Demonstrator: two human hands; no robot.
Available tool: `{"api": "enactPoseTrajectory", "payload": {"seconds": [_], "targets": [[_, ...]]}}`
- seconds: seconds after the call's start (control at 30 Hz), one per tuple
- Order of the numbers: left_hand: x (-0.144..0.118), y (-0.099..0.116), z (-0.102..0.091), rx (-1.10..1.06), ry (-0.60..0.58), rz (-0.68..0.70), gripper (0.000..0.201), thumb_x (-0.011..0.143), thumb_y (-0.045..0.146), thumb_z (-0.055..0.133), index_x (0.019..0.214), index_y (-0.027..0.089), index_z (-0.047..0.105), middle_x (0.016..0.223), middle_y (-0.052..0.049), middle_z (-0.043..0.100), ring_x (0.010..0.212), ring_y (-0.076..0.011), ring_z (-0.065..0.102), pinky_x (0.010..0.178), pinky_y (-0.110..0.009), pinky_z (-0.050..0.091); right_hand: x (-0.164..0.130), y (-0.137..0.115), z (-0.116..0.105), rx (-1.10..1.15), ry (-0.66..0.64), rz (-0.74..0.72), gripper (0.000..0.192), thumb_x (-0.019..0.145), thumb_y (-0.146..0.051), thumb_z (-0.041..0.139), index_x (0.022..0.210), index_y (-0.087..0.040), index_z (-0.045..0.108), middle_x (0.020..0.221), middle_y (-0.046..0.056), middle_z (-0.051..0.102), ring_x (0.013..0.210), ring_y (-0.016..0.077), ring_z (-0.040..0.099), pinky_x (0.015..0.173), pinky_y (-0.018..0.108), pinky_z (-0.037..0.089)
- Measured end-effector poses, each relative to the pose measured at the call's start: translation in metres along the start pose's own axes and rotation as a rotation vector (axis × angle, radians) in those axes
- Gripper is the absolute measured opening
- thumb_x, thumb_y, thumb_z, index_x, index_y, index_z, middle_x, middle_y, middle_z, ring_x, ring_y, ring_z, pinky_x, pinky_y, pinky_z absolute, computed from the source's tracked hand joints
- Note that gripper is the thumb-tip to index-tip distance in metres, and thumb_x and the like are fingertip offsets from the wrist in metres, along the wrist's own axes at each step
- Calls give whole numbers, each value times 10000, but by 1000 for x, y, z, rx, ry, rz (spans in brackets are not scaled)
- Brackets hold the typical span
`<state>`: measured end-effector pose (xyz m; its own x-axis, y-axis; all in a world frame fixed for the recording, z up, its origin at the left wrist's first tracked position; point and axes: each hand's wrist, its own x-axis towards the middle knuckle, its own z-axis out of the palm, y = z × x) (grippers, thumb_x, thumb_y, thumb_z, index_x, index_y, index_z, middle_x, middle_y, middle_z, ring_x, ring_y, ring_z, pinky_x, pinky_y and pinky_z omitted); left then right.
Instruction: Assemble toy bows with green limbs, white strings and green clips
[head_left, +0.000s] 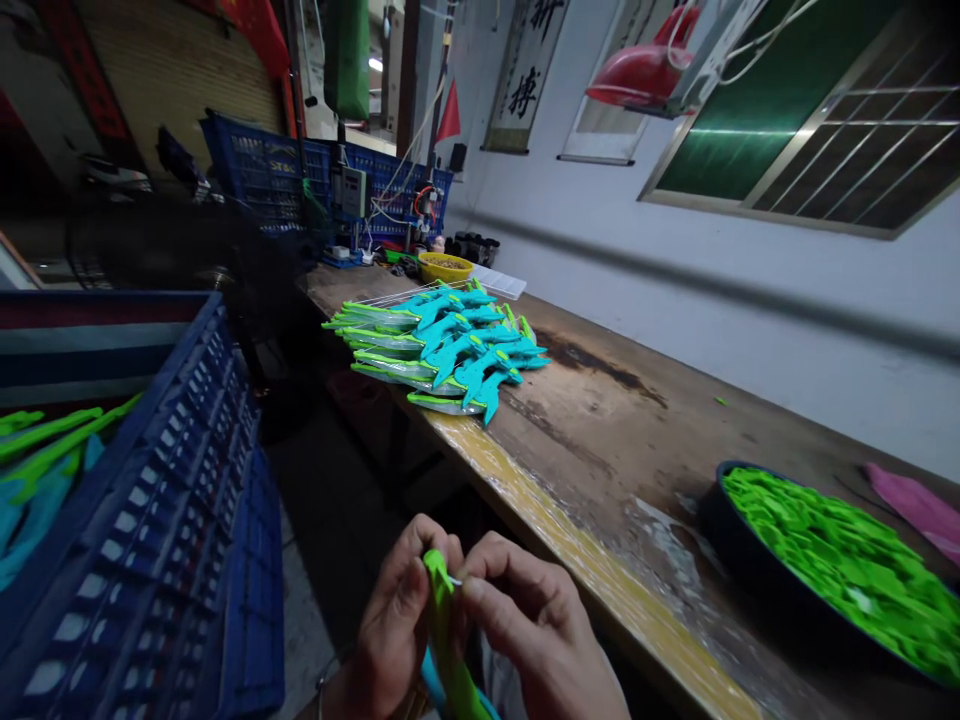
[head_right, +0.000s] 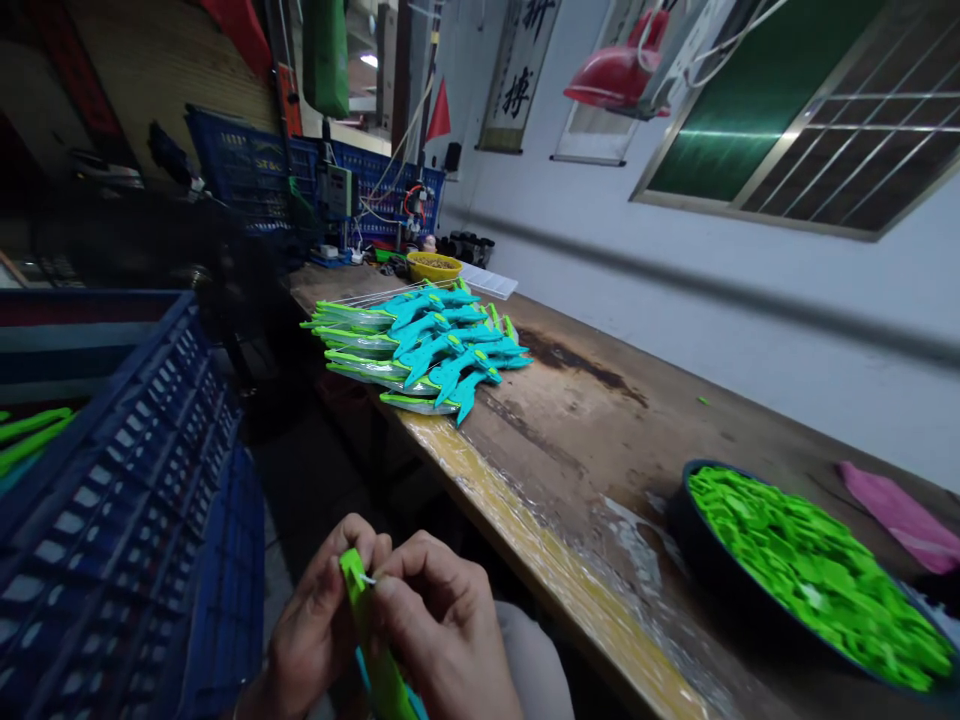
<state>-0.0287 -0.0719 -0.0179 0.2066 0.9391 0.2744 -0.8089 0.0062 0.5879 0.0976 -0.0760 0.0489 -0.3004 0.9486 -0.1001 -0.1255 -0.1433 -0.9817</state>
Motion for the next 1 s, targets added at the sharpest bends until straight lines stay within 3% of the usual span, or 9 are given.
{"api": "enactPoseTrajectory", "payload": {"seconds": [0.3,0.5,0.67,0.83,1.0], "targets": [[1,0,-5,3,23,3,364,946,549,559,844,200,547,706,19,401,600,-115,340,548,-217,328,9,-9,3,8,-64,32,297,824,-411,765,705,-160,660,686,2,586,628,130,561,615,243,447],[-8,13,1,-203,-28,-12,458,901,607,565,727,201,443,673,16,360,614,-128,312,608,-252,353,-3,-13,20,-343,-109,-220,178,932,-241,609,789,-182,698,781,12,612,740,131,588,682,238,451],[-13,9,-5,-173,50,-4,534,867,674,577,677,203,411,632,21,367,598,-130,304,613,-266,362,-3,-6,27,-388,-124,-423,163,943,-130,520,832,-183,627,817,-2,618,718,96,587,649,203,443],[-15,6,-12,-186,96,-5,555,844,682,622,654,210,400,598,40,334,557,-118,284,581,-253,356,-1,-6,25,-342,-167,-451,165,959,-82,495,906,-185,614,919,14,646,797,96,633,725,196,489],[-13,8,-8,-154,141,-38,550,816,682,659,655,212,423,606,43,317,562,-122,306,599,-261,396,3,-4,23,-351,-144,-466,142,948,-100,528,891,-185,627,904,30,660,759,110,632,692,210,503]]}}
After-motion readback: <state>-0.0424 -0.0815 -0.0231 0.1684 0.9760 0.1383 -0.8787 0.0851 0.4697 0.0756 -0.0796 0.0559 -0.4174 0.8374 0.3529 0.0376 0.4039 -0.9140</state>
